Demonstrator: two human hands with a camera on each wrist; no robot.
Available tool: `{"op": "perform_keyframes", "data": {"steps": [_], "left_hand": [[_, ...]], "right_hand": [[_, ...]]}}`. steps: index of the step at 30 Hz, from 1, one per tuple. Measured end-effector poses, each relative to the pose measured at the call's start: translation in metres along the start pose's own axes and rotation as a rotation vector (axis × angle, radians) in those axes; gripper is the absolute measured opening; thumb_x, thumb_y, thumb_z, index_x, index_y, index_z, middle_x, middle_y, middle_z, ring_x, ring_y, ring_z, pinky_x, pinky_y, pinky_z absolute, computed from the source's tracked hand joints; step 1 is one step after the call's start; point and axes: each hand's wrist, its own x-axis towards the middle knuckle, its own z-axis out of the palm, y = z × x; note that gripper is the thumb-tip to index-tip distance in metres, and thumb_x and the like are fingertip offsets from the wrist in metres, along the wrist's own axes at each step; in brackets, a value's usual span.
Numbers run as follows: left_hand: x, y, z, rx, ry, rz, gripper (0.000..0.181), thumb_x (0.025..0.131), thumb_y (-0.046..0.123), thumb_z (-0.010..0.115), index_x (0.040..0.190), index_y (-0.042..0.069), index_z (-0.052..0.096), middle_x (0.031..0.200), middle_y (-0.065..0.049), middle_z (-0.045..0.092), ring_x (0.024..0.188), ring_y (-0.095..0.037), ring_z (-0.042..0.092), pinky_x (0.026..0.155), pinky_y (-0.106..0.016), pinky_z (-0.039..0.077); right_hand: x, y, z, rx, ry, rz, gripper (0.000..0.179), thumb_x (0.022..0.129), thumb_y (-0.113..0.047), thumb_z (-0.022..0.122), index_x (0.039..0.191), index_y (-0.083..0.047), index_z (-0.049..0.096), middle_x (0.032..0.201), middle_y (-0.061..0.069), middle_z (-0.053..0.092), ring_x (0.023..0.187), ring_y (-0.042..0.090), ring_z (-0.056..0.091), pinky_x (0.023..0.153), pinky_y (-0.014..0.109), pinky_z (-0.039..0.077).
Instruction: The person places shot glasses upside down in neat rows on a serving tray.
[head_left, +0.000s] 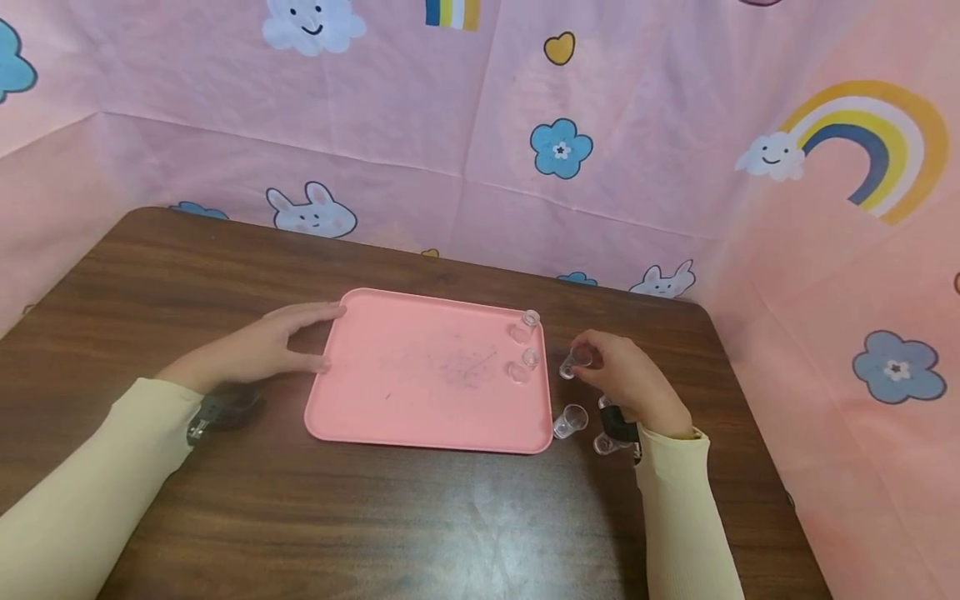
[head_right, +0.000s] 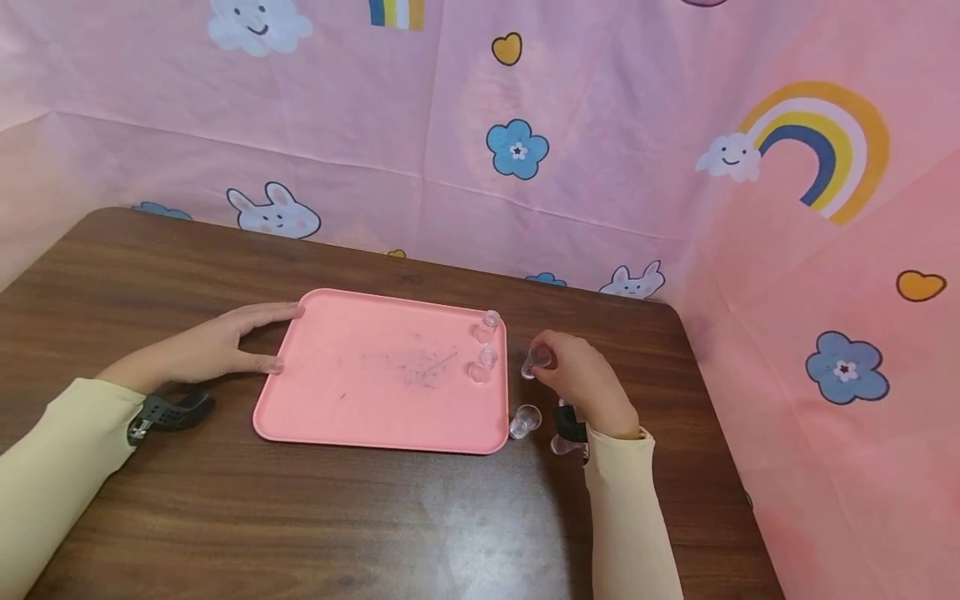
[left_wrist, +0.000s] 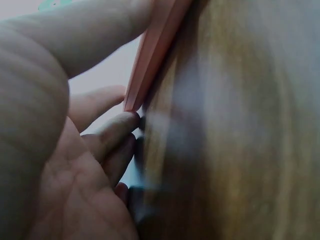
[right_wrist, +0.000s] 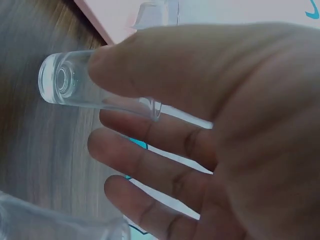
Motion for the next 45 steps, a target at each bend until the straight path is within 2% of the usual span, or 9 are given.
{"op": "perform_keyframes", "data": {"steps": [8,13,21,25,29,33,35,39,45], "left_hand": [[0.002,-0.002,0.001,-0.015,0.014,0.011,0.084,0.089,0.038,0.082,0.157,0.011,0.042,0.164,-0.018,0.035,0.153,-0.045,0.025,0.118,-0.071,0.023],[0.0,-0.005,0.004,0.022,0.03,0.039,0.083,0.09,0.038,0.082,0.158,0.01,0.042,0.164,-0.016,0.036,0.153,-0.044,0.024,0.118,-0.071,0.021],[-0.007,-0.004,0.004,0.037,0.019,0.017,0.084,0.091,0.038,0.08,0.159,0.011,0.039,0.166,-0.017,0.032,0.151,-0.048,0.018,0.114,-0.076,0.017],[-0.005,-0.004,0.003,0.039,0.029,0.026,0.083,0.091,0.038,0.08,0.159,0.011,0.04,0.166,-0.017,0.033,0.151,-0.049,0.018,0.114,-0.076,0.016],[-0.003,-0.006,0.005,0.034,0.034,0.006,0.083,0.091,0.039,0.08,0.159,0.014,0.04,0.167,-0.014,0.033,0.153,-0.047,0.018,0.116,-0.076,0.015],[-0.001,-0.007,0.004,0.029,0.03,-0.006,0.084,0.09,0.04,0.08,0.16,0.017,0.04,0.167,-0.013,0.031,0.153,-0.046,0.017,0.116,-0.076,0.016],[-0.001,-0.005,0.003,0.032,0.023,-0.003,0.084,0.091,0.04,0.08,0.16,0.016,0.039,0.167,-0.015,0.031,0.153,-0.047,0.017,0.115,-0.077,0.017],[-0.001,-0.004,0.002,0.025,0.022,0.0,0.083,0.091,0.04,0.079,0.16,0.015,0.039,0.167,-0.016,0.03,0.153,-0.048,0.017,0.115,-0.077,0.016],[-0.004,-0.004,0.004,0.018,0.026,0.002,0.082,0.091,0.039,0.079,0.159,0.015,0.04,0.167,-0.015,0.032,0.153,-0.046,0.019,0.115,-0.076,0.018]], "right_hand": [[-0.001,0.008,-0.003,0.0,0.019,0.014,0.029,0.095,-0.013,0.076,0.122,-0.01,0.068,0.109,0.007,0.072,0.1,0.026,0.067,0.088,0.047,0.059],[-0.001,0.01,-0.007,0.03,0.11,-0.013,0.031,0.095,-0.012,0.075,0.125,-0.008,0.066,0.112,0.01,0.071,0.102,0.029,0.067,0.091,0.05,0.059],[0.001,0.0,-0.012,0.253,0.315,-0.064,0.04,0.092,-0.005,0.075,0.13,-0.002,0.062,0.112,0.013,0.067,0.104,0.026,0.065,0.095,0.047,0.058],[-0.001,-0.007,-0.014,0.332,0.372,-0.083,0.033,0.092,-0.005,0.077,0.123,-0.005,0.065,0.111,0.01,0.069,0.102,0.02,0.065,0.092,0.032,0.06],[-0.002,-0.014,-0.013,0.423,0.348,-0.151,0.032,0.092,-0.001,0.075,0.121,-0.006,0.063,0.124,0.008,0.071,0.107,0.019,0.067,0.088,0.017,0.056],[-0.004,-0.022,-0.011,0.517,0.269,-0.238,0.033,0.091,0.007,0.072,0.119,-0.005,0.059,0.129,0.011,0.071,0.112,0.024,0.069,0.09,0.019,0.055],[-0.004,-0.024,-0.009,0.524,0.23,-0.257,0.032,0.091,0.006,0.072,0.118,-0.005,0.058,0.122,0.012,0.073,0.108,0.024,0.07,0.091,0.021,0.056],[-0.004,-0.022,-0.008,0.478,0.18,-0.224,0.028,0.093,-0.001,0.074,0.115,-0.01,0.06,0.107,0.007,0.071,0.097,0.021,0.068,0.083,0.024,0.056],[-0.003,-0.016,-0.006,0.414,0.186,-0.214,0.025,0.093,-0.002,0.074,0.113,-0.009,0.061,0.103,0.006,0.065,0.093,0.02,0.062,0.079,0.024,0.055]]}}
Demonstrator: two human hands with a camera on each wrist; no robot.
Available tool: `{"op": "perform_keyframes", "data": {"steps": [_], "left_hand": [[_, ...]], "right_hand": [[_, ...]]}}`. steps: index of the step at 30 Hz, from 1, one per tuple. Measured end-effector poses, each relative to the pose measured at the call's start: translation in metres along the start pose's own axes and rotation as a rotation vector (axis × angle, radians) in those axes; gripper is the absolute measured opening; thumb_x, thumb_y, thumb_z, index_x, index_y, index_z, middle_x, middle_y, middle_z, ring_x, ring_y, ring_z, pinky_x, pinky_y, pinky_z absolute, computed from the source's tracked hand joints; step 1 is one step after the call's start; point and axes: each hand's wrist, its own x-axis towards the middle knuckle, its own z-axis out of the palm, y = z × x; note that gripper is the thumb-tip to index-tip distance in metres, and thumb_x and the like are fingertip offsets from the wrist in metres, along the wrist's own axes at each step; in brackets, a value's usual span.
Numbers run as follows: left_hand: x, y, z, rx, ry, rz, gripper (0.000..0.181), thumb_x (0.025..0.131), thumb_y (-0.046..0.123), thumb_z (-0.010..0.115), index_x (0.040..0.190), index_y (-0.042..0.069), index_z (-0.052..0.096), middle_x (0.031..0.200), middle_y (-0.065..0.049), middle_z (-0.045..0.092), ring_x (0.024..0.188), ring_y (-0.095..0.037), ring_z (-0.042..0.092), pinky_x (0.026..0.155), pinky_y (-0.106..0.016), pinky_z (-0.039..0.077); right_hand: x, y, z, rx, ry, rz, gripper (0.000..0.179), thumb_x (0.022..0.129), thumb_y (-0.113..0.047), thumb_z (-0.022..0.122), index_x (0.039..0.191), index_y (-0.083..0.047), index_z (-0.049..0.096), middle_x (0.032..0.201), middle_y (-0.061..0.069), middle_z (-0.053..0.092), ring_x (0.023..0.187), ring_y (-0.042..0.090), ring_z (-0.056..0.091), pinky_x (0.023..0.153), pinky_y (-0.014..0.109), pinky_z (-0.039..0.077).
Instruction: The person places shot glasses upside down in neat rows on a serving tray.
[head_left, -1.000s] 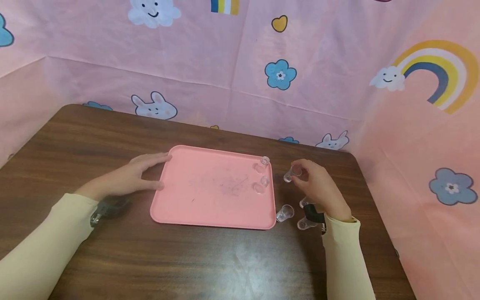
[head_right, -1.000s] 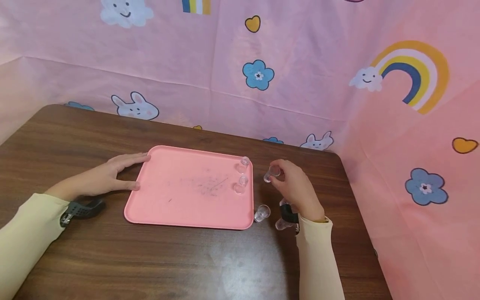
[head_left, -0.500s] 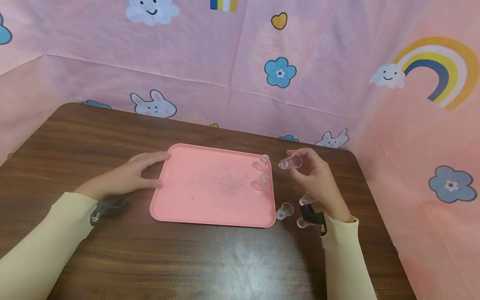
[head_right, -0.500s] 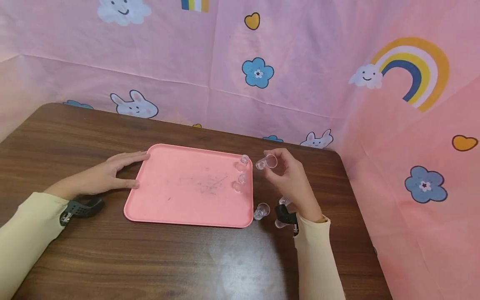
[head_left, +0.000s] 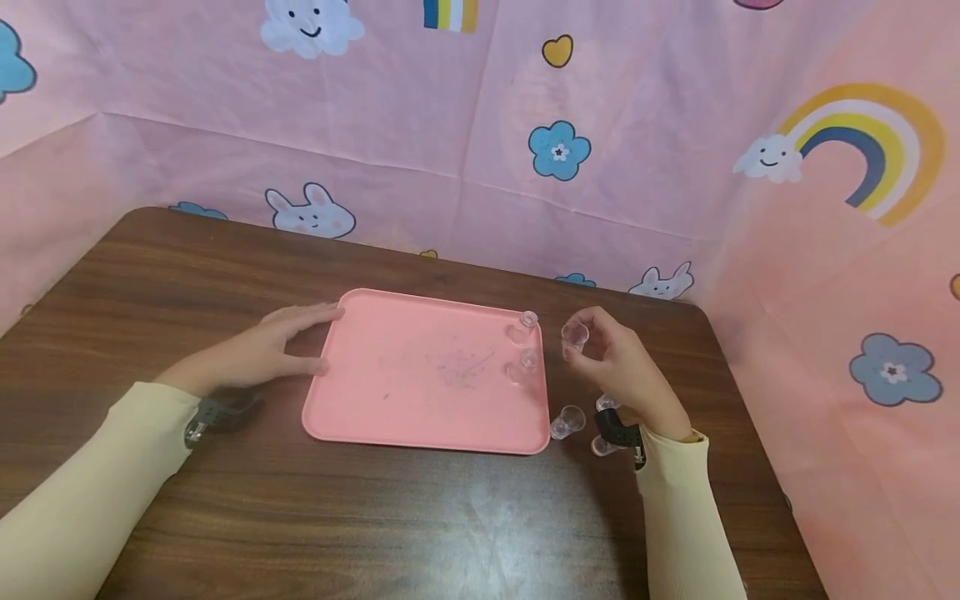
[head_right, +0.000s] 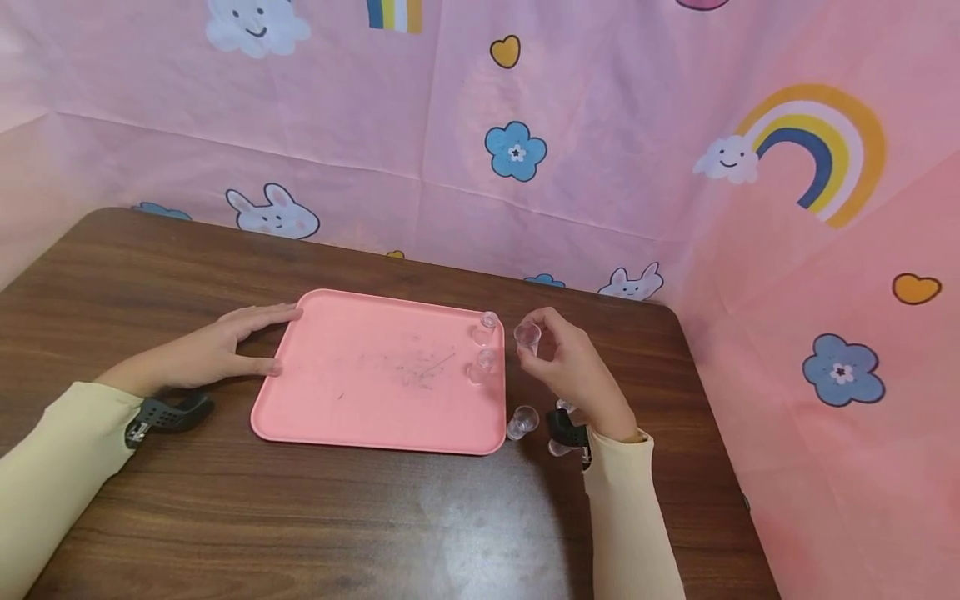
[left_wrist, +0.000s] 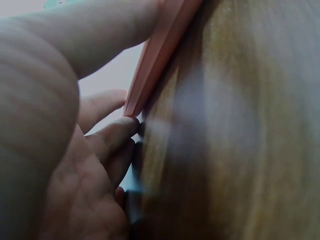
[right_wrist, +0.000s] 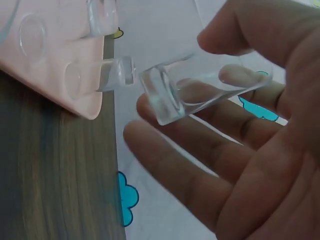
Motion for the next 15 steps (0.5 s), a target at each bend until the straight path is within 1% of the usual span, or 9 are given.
{"op": "perform_keyframes", "data": {"steps": [3,5,9,12,15], "left_hand": [[0.0,0.0,0.001,0.003,0.002,0.002,0.082,0.091,0.039,0.08,0.159,0.014,0.041,0.166,-0.015,0.033,0.152,-0.046,0.02,0.115,-0.076,0.018],[-0.001,0.001,0.001,0.005,0.005,-0.001,0.082,0.091,0.039,0.08,0.159,0.015,0.041,0.166,-0.015,0.033,0.153,-0.046,0.019,0.115,-0.076,0.018],[-0.001,0.0,0.001,0.02,0.007,-0.003,0.081,0.091,0.041,0.079,0.159,0.016,0.041,0.167,-0.014,0.033,0.153,-0.047,0.019,0.115,-0.076,0.017],[0.0,-0.001,0.001,0.025,0.005,0.006,0.081,0.092,0.04,0.079,0.159,0.014,0.041,0.166,-0.015,0.033,0.153,-0.048,0.018,0.115,-0.076,0.016],[0.0,0.0,0.001,0.018,0.003,0.013,0.081,0.092,0.039,0.079,0.158,0.013,0.041,0.166,-0.016,0.033,0.152,-0.048,0.018,0.115,-0.076,0.017]], "right_hand": [[0.0,-0.002,0.001,0.022,0.001,-0.019,0.025,0.093,-0.003,0.075,0.114,-0.01,0.062,0.107,0.005,0.066,0.094,0.019,0.064,0.082,0.027,0.057],[0.0,-0.005,0.002,0.052,-0.022,-0.037,0.026,0.092,-0.003,0.076,0.113,-0.01,0.063,0.108,0.005,0.067,0.095,0.019,0.066,0.084,0.03,0.058],[0.0,-0.011,0.008,0.091,-0.129,-0.043,0.025,0.091,-0.004,0.078,0.111,-0.01,0.064,0.104,0.004,0.071,0.091,0.02,0.069,0.082,0.031,0.06],[-0.001,-0.013,0.012,0.106,-0.218,-0.009,0.026,0.092,-0.006,0.078,0.112,-0.013,0.065,0.101,0.003,0.072,0.089,0.021,0.072,0.08,0.031,0.06],[-0.001,-0.014,0.015,0.128,-0.286,0.03,0.025,0.093,-0.005,0.077,0.113,-0.014,0.064,0.105,0.008,0.074,0.091,0.023,0.072,0.082,0.031,0.059]]}}
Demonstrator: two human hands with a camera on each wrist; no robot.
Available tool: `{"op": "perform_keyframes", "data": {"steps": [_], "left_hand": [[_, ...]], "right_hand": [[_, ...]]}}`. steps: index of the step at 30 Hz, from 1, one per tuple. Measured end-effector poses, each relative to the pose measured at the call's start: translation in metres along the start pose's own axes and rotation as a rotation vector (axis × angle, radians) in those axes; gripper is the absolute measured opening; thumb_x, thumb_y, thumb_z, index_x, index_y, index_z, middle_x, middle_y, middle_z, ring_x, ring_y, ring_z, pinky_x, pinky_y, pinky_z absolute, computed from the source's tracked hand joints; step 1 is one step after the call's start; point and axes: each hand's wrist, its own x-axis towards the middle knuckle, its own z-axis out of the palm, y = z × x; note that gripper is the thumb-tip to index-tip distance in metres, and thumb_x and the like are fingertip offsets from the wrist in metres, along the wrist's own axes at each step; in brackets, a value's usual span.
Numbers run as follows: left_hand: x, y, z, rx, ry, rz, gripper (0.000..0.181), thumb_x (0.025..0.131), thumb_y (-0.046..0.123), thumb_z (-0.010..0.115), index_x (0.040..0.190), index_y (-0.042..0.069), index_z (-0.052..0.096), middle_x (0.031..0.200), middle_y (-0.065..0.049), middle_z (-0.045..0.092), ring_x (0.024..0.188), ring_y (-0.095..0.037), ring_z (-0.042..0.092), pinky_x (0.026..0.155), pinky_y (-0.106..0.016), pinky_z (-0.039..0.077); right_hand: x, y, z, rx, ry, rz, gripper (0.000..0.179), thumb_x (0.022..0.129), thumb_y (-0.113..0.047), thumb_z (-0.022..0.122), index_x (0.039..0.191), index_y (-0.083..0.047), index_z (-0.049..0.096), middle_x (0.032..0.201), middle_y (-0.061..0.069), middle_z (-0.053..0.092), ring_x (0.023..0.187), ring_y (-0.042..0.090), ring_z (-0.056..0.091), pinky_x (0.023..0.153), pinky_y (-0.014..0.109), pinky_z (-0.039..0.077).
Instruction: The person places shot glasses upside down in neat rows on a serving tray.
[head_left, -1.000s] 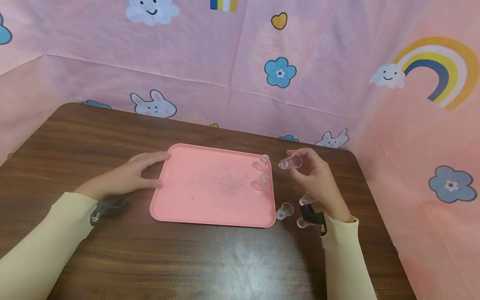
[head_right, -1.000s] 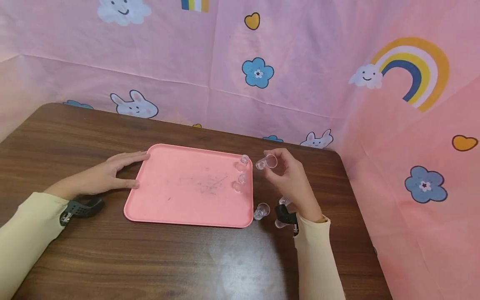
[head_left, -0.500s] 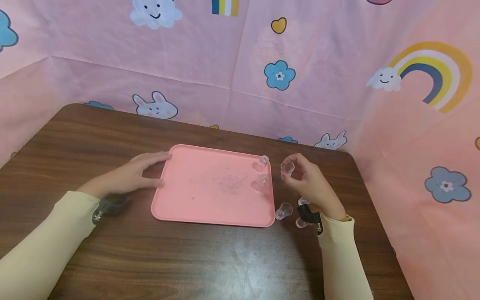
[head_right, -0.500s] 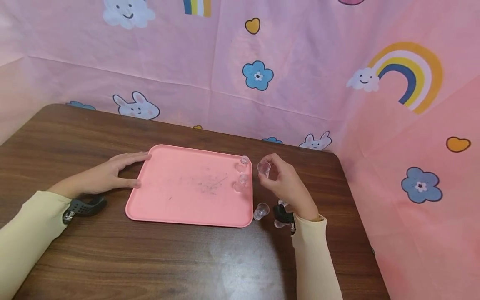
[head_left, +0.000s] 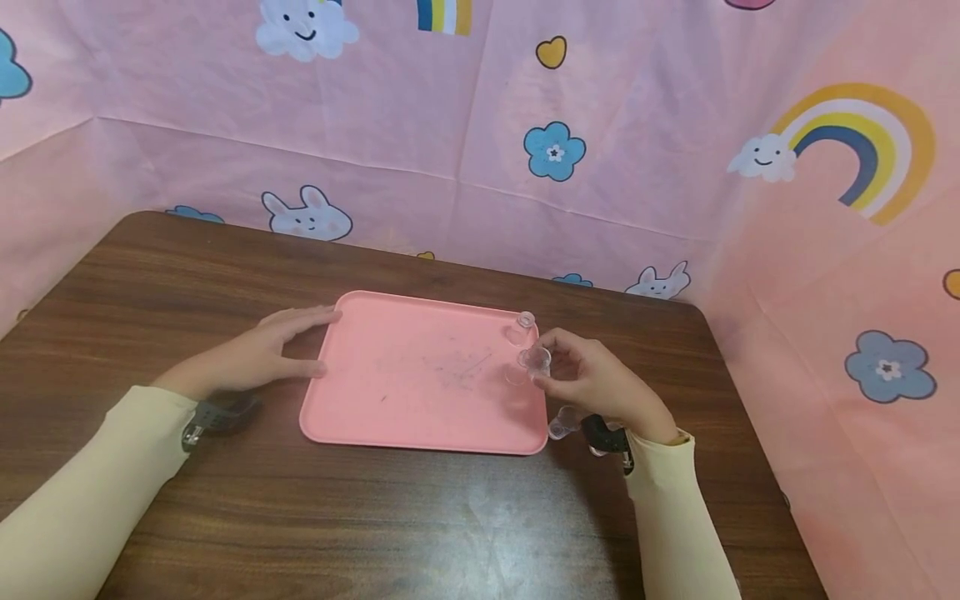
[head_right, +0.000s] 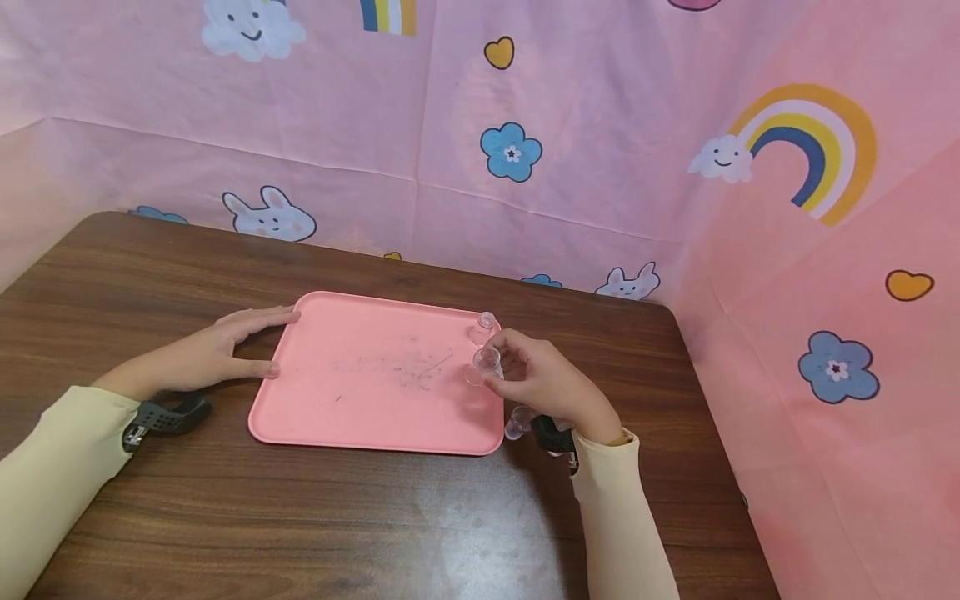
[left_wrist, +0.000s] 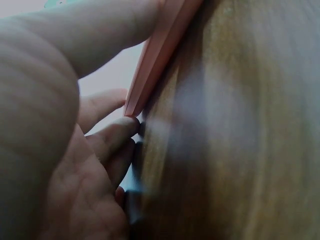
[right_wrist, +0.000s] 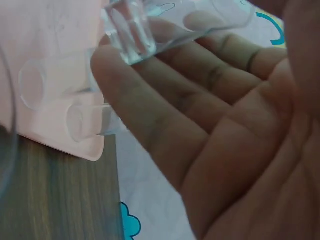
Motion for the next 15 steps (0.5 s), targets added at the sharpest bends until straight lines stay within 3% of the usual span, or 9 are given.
{"op": "perform_keyframes", "data": {"steps": [6,15], "left_hand": [[-0.0008,0.0019,0.0007,-0.01,-0.002,-0.003,0.081,0.092,0.039,0.079,0.158,0.013,0.042,0.166,-0.016,0.032,0.152,-0.048,0.019,0.114,-0.077,0.017],[0.0002,-0.0021,0.0017,-0.008,0.016,-0.028,0.081,0.09,0.04,0.08,0.158,0.017,0.043,0.167,-0.014,0.032,0.153,-0.047,0.017,0.116,-0.077,0.015]], "right_hand": [[0.0019,0.0025,0.0031,-0.027,-0.049,0.035,0.026,0.094,-0.004,0.075,0.114,-0.014,0.063,0.114,0.015,0.074,0.1,0.021,0.073,0.089,0.033,0.058],[0.0055,0.0085,0.0002,-0.161,0.047,-0.003,0.027,0.095,-0.006,0.075,0.117,-0.015,0.063,0.11,0.003,0.073,0.099,0.017,0.072,0.09,0.039,0.059]]}}
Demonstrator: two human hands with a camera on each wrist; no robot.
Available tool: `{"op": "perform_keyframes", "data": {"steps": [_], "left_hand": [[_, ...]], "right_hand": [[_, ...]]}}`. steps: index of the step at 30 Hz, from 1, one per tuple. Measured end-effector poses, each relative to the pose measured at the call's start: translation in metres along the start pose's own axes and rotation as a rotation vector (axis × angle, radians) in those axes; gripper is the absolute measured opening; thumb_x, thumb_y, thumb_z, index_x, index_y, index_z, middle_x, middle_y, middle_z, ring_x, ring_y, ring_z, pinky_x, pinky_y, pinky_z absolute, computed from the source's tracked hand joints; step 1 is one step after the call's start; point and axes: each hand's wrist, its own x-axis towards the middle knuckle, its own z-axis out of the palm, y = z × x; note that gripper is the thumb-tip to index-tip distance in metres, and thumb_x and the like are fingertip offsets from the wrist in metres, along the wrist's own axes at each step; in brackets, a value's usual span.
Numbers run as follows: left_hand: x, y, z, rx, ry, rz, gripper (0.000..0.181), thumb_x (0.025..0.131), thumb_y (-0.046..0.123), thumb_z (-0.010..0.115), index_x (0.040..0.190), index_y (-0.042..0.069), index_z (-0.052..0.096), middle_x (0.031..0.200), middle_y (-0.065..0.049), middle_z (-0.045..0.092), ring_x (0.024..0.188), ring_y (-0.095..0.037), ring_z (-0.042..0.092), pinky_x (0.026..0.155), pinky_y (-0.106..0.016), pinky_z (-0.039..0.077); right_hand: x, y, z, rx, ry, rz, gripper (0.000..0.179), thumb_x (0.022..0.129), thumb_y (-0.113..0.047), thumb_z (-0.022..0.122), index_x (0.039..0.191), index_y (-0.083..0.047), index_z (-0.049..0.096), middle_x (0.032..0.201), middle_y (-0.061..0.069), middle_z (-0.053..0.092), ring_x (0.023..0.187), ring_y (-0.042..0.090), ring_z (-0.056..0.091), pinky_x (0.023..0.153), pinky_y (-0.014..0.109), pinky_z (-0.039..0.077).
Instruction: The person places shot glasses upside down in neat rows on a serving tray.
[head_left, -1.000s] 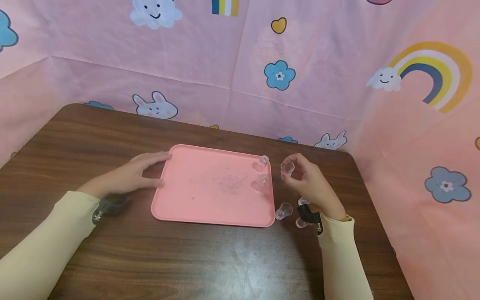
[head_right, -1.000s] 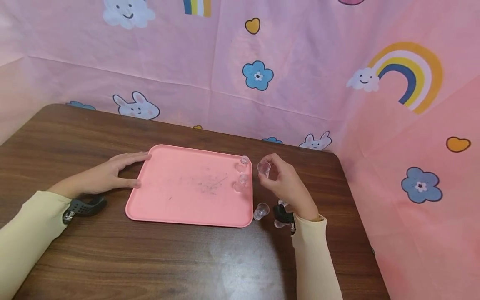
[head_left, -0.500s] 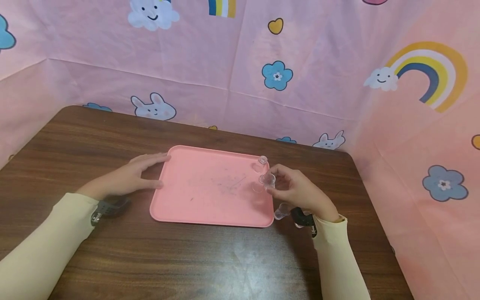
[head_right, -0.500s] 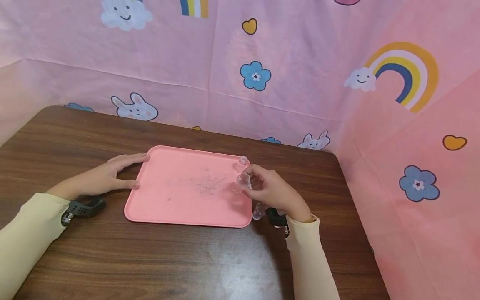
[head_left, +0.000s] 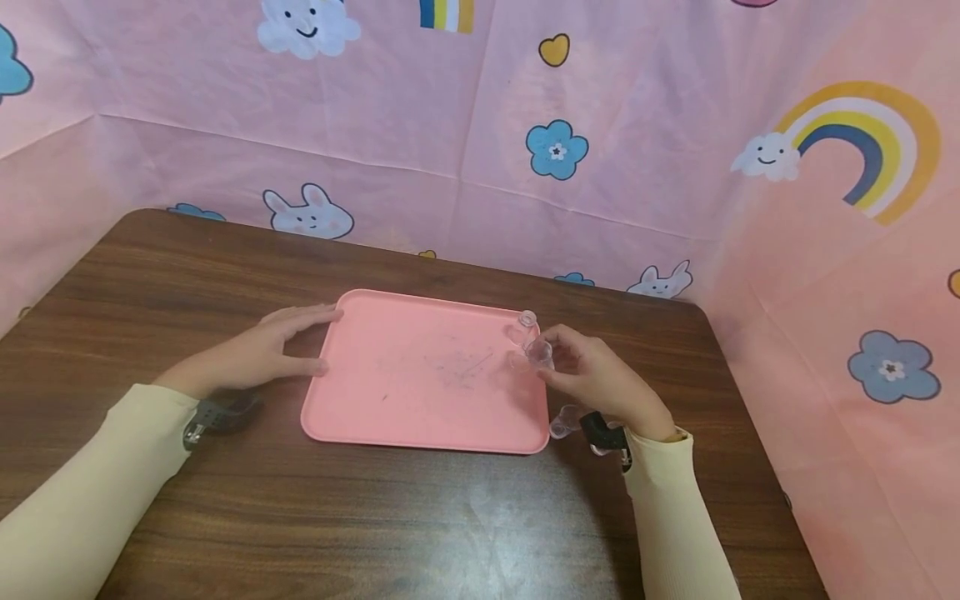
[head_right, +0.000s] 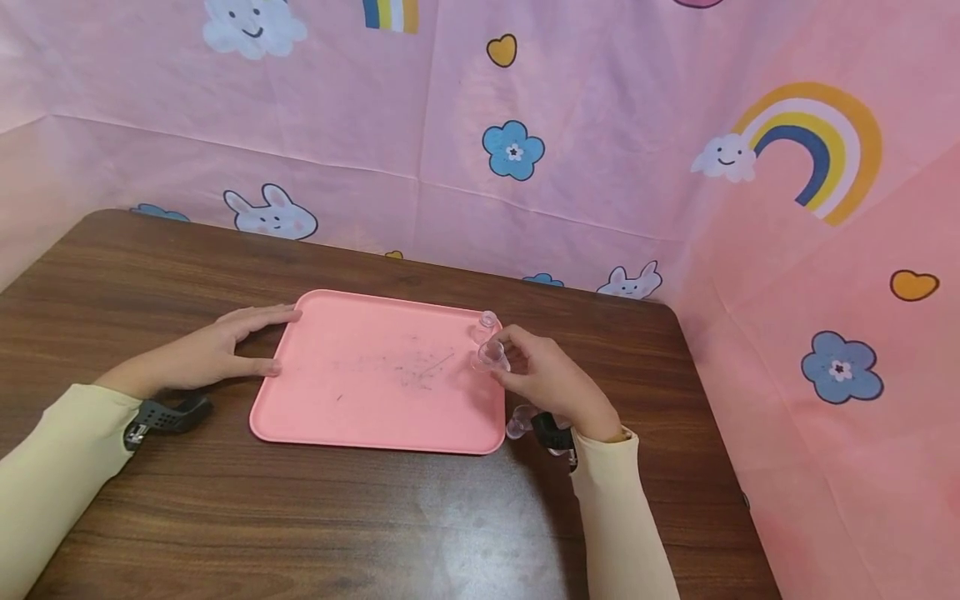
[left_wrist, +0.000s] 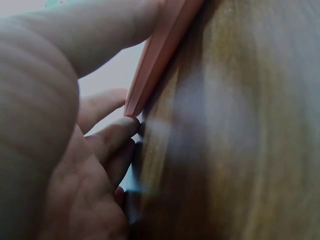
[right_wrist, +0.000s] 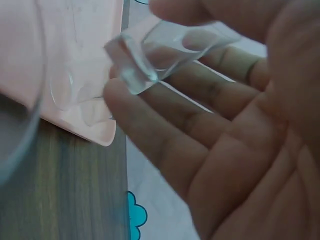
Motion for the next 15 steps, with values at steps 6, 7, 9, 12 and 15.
{"op": "perform_keyframes", "data": {"steps": [6,7,9,12,15], "left_hand": [[-0.001,0.0,-0.001,0.001,-0.004,0.012,0.08,0.091,0.04,0.079,0.158,0.016,0.042,0.166,-0.016,0.032,0.152,-0.048,0.018,0.115,-0.077,0.015],[-0.001,0.0,-0.001,0.001,-0.006,0.016,0.08,0.091,0.04,0.079,0.158,0.015,0.042,0.166,-0.017,0.032,0.152,-0.049,0.018,0.115,-0.077,0.015],[-0.001,0.0,-0.001,0.001,-0.006,0.021,0.081,0.091,0.039,0.079,0.158,0.014,0.042,0.166,-0.018,0.032,0.152,-0.048,0.019,0.115,-0.076,0.016],[0.0,0.0,-0.002,0.0,-0.007,0.022,0.081,0.091,0.04,0.08,0.158,0.014,0.042,0.165,-0.019,0.032,0.152,-0.048,0.02,0.116,-0.076,0.016],[0.0,0.0,-0.001,0.004,-0.008,0.023,0.081,0.091,0.04,0.08,0.158,0.014,0.042,0.165,-0.018,0.033,0.152,-0.048,0.02,0.116,-0.076,0.016]], "right_hand": [[-0.001,-0.007,-0.002,0.056,0.082,-0.057,0.032,0.093,-0.005,0.077,0.12,-0.011,0.063,0.111,0.003,0.072,0.101,0.02,0.071,0.091,0.04,0.059],[-0.001,-0.009,-0.002,0.06,0.081,-0.06,0.032,0.092,-0.007,0.079,0.12,-0.012,0.062,0.11,0.003,0.072,0.1,0.019,0.071,0.09,0.038,0.059],[-0.001,-0.011,-0.002,0.061,0.07,-0.065,0.031,0.092,-0.011,0.08,0.117,-0.012,0.062,0.107,0.002,0.071,0.098,0.018,0.069,0.088,0.035,0.059],[-0.003,-0.01,-0.003,0.03,0.07,-0.055,0.028,0.091,-0.012,0.082,0.111,-0.014,0.063,0.099,-0.001,0.07,0.089,0.017,0.066,0.08,0.03,0.057],[-0.005,-0.006,-0.006,-0.014,0.107,-0.051,0.025,0.092,-0.011,0.08,0.111,-0.018,0.066,0.097,-0.005,0.068,0.081,0.016,0.061,0.07,0.028,0.054]]}}
